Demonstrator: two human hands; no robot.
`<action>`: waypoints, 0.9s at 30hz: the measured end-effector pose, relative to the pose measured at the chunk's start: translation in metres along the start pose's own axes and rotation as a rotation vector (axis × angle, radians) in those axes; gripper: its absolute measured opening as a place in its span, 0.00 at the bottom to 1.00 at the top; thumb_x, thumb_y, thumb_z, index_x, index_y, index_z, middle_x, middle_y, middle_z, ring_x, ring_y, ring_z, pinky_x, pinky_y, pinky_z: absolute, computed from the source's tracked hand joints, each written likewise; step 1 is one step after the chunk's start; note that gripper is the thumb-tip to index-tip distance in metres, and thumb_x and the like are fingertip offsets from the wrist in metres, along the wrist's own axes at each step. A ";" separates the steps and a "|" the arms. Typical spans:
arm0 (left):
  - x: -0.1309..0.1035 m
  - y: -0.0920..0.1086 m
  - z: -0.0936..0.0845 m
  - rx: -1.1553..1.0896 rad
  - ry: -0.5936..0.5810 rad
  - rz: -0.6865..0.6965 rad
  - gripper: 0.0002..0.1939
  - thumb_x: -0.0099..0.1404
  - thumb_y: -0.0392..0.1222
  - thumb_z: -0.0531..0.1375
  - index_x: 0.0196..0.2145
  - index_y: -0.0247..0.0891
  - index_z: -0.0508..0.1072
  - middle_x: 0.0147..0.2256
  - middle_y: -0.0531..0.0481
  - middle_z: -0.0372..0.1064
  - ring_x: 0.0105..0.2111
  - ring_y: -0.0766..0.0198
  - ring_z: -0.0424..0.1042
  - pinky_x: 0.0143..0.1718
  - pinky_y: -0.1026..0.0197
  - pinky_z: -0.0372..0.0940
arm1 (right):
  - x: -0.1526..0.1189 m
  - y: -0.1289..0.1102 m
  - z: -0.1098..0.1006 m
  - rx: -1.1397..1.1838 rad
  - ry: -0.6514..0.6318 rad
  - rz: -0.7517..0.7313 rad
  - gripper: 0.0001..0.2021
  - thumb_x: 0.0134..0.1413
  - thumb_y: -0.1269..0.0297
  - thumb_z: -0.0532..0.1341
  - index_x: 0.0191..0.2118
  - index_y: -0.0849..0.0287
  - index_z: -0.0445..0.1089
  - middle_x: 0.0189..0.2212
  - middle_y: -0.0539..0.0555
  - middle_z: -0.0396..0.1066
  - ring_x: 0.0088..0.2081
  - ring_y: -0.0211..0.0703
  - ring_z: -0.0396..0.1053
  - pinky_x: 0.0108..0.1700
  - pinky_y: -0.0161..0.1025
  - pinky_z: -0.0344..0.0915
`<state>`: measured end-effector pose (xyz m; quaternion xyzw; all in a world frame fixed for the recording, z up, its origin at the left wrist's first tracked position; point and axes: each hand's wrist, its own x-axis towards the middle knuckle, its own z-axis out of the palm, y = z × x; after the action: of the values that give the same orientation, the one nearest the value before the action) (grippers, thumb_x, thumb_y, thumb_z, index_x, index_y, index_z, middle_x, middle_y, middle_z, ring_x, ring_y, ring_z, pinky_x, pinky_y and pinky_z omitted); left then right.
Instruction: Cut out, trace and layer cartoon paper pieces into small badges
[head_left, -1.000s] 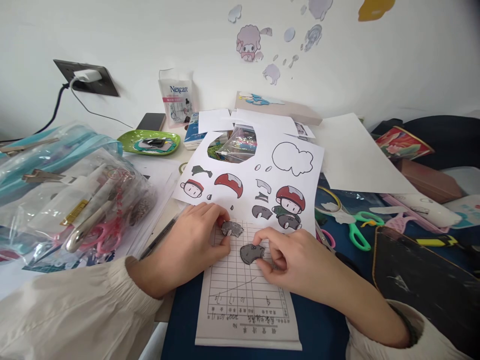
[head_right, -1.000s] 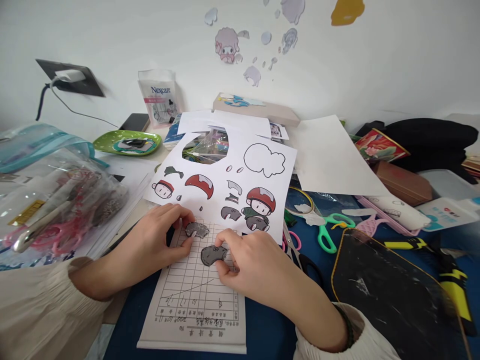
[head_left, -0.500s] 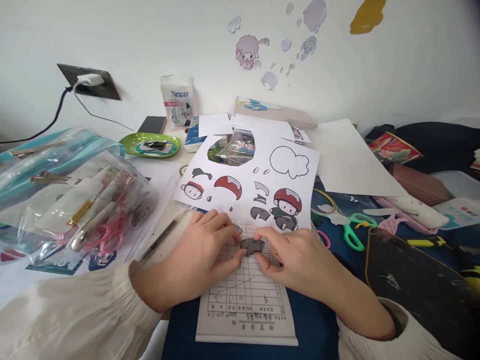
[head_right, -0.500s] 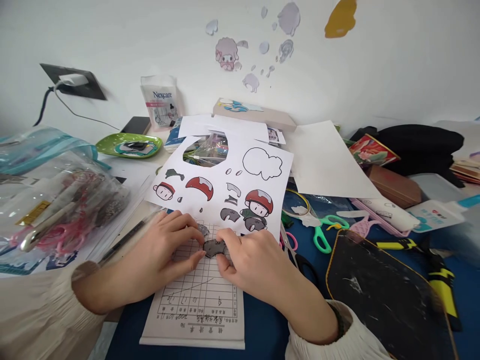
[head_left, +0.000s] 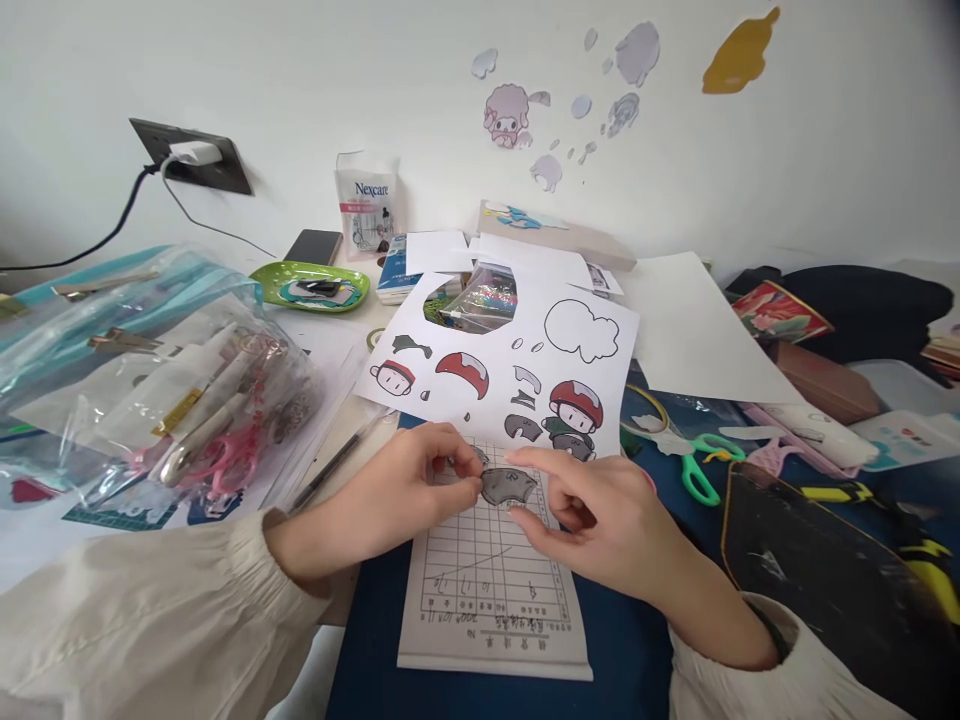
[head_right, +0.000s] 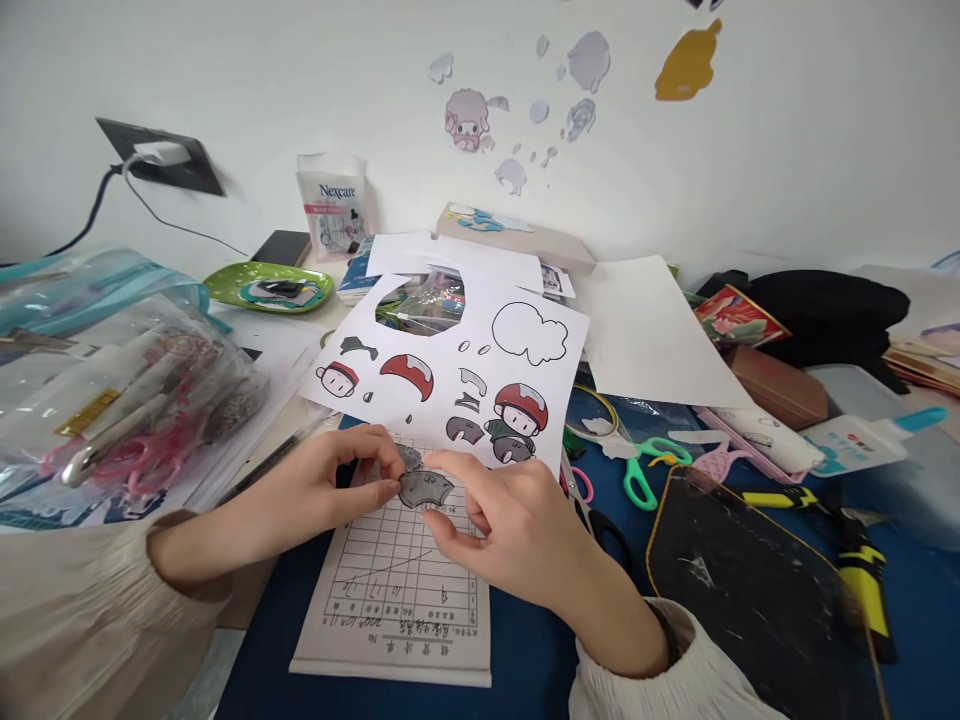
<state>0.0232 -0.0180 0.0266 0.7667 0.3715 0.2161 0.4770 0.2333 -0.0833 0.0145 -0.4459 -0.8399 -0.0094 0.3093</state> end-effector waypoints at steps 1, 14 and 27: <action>0.000 0.000 0.000 -0.014 -0.001 -0.004 0.06 0.58 0.41 0.58 0.25 0.40 0.72 0.30 0.54 0.70 0.29 0.64 0.65 0.32 0.60 0.61 | 0.000 0.000 0.000 -0.004 0.005 -0.014 0.11 0.58 0.67 0.61 0.47 0.60 0.68 0.15 0.38 0.57 0.15 0.29 0.56 0.22 0.29 0.57; -0.001 0.002 -0.009 0.104 0.107 0.014 0.08 0.58 0.41 0.55 0.33 0.41 0.74 0.34 0.53 0.73 0.33 0.61 0.68 0.34 0.58 0.63 | 0.000 0.000 -0.001 -0.005 0.003 -0.010 0.08 0.59 0.66 0.60 0.44 0.59 0.69 0.14 0.38 0.56 0.14 0.29 0.55 0.21 0.29 0.57; -0.001 -0.006 -0.017 0.375 0.268 0.124 0.08 0.61 0.37 0.51 0.31 0.39 0.70 0.31 0.51 0.68 0.31 0.61 0.66 0.33 0.58 0.61 | -0.002 0.012 -0.002 -0.130 -0.076 0.090 0.08 0.58 0.66 0.59 0.40 0.61 0.72 0.13 0.41 0.57 0.14 0.32 0.56 0.21 0.31 0.56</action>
<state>0.0091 -0.0071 0.0286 0.8276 0.4175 0.2720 0.2583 0.2445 -0.0784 0.0121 -0.5022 -0.8278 -0.0331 0.2478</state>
